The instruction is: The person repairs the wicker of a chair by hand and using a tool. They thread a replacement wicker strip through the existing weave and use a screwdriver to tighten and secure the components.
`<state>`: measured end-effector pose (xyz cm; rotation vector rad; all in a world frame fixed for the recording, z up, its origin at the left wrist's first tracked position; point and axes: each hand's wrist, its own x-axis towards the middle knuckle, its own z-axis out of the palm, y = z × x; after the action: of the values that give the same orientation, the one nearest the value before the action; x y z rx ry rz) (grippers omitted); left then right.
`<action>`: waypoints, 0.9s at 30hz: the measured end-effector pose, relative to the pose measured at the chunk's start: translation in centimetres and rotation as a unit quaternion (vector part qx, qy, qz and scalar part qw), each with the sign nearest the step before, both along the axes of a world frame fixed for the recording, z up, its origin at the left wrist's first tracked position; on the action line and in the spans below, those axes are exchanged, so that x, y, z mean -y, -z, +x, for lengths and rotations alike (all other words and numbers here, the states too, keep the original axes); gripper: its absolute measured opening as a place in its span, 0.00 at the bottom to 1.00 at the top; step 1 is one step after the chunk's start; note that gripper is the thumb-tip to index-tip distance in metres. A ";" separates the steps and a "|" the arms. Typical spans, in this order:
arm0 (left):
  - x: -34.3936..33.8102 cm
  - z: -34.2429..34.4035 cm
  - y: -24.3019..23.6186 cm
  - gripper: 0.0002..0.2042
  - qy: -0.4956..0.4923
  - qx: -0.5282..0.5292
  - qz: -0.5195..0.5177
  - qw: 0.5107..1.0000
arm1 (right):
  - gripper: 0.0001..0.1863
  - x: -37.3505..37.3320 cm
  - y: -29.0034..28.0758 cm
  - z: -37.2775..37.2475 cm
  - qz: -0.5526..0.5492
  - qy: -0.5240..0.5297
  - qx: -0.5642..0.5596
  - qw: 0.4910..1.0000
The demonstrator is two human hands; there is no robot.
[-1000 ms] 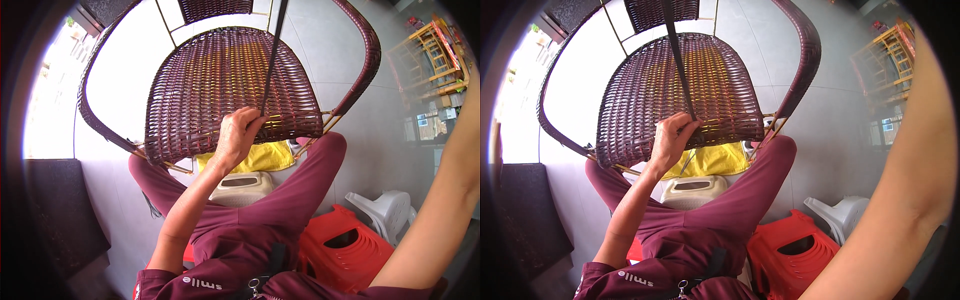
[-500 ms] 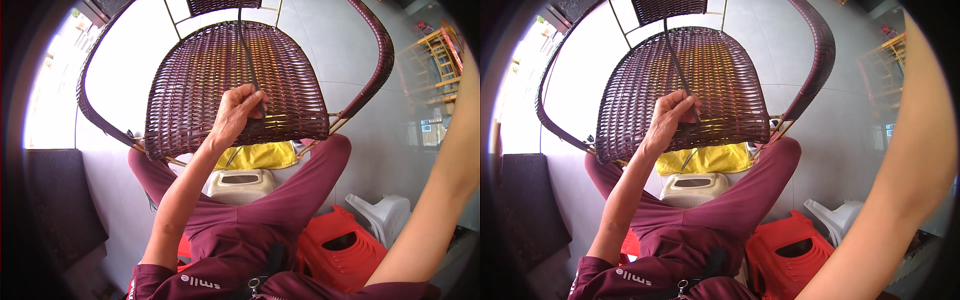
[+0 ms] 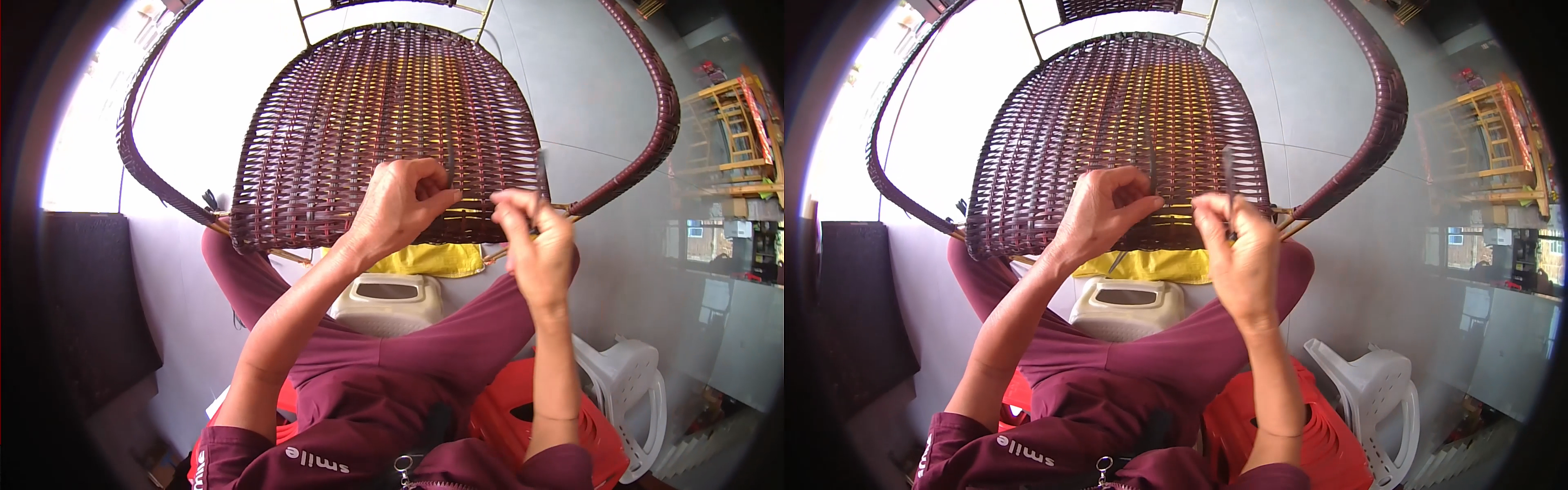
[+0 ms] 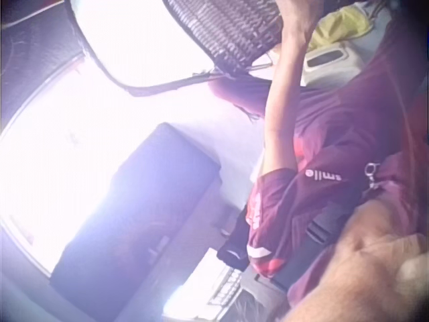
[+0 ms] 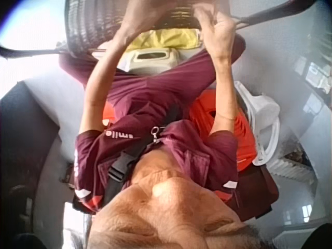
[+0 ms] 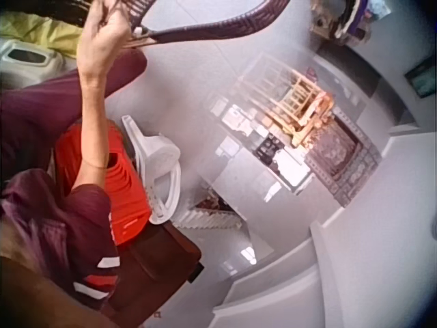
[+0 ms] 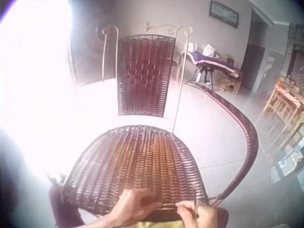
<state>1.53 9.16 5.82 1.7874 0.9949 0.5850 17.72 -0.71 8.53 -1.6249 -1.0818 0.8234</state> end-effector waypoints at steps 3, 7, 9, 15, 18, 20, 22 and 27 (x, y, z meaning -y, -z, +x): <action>0.4 0.6 0.0 0.07 -0.020 -0.042 0.034 0.998 | 0.04 0.9 3.4 -1.1 -0.008 0.008 0.020 1.000; 0.4 1.2 0.0 0.03 -0.045 -0.075 0.072 0.994 | 0.03 0.9 4.6 -1.3 0.002 0.028 -0.014 1.000; -0.1 1.4 0.2 0.04 -0.035 -0.074 0.068 0.994 | 0.03 0.6 4.6 -1.3 0.001 0.037 -0.047 0.998; -0.5 1.7 0.1 0.05 -0.005 -0.062 -0.018 0.998 | 0.03 0.5 4.8 -0.9 -0.021 0.041 -0.095 0.994; -2.6 0.1 0.0 0.11 0.166 0.075 -0.170 0.968 | 0.03 0.6 4.9 -0.8 -0.006 0.032 -0.088 0.996; -3.8 -0.5 0.5 0.12 0.243 0.150 -0.196 0.938 | 0.03 0.6 4.7 -0.7 -0.012 0.028 -0.104 0.994; -4.7 -0.5 0.2 0.12 0.269 0.103 -0.189 0.939 | 0.04 0.6 4.6 -0.7 -0.018 0.023 -0.118 0.993; -5.4 0.1 0.0 0.08 0.273 0.015 -0.220 0.936 | 0.05 0.7 4.7 -0.6 -0.026 0.020 -0.133 0.991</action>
<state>1.61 14.51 5.79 1.5408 0.5108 0.0304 17.16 -1.41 3.85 -1.5234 -0.8428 1.0163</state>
